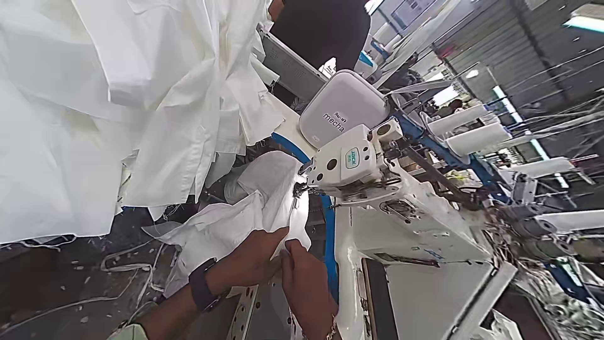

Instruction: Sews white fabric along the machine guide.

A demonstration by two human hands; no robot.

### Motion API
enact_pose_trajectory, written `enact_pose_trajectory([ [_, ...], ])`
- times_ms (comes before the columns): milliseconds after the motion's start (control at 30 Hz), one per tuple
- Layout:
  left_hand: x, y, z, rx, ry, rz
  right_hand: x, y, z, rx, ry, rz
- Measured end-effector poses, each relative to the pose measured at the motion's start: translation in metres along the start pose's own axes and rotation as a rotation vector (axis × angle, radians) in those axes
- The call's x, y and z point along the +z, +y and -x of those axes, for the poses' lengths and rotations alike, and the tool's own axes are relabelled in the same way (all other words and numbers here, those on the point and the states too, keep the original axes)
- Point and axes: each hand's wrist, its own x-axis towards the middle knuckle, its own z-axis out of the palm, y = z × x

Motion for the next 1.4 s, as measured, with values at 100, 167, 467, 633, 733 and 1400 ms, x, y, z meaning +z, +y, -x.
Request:
enact_pose_trajectory([
  [100,0.008,0.010,0.035,-0.086,0.127,-0.029,-0.001,0.021,0.010,0.069,0.001,-0.042],
  [167,0.017,0.003,0.066,-0.167,0.183,-0.022,-0.004,0.039,0.006,0.205,-0.380,-0.014],
  [467,0.042,-0.001,0.072,0.068,0.252,0.095,-0.034,0.084,0.029,0.266,-0.376,-0.836],
  [633,0.062,-0.003,0.056,0.126,0.406,-0.021,-0.069,-0.001,0.072,0.077,-0.439,-0.230],
  [733,0.064,-0.012,0.042,0.156,0.476,-0.063,-0.062,-0.027,0.055,0.030,-0.368,0.074],
  [1400,0.051,-0.036,-0.023,0.297,0.772,-0.060,-0.040,-0.021,-0.023,-0.043,-0.232,0.255],
])
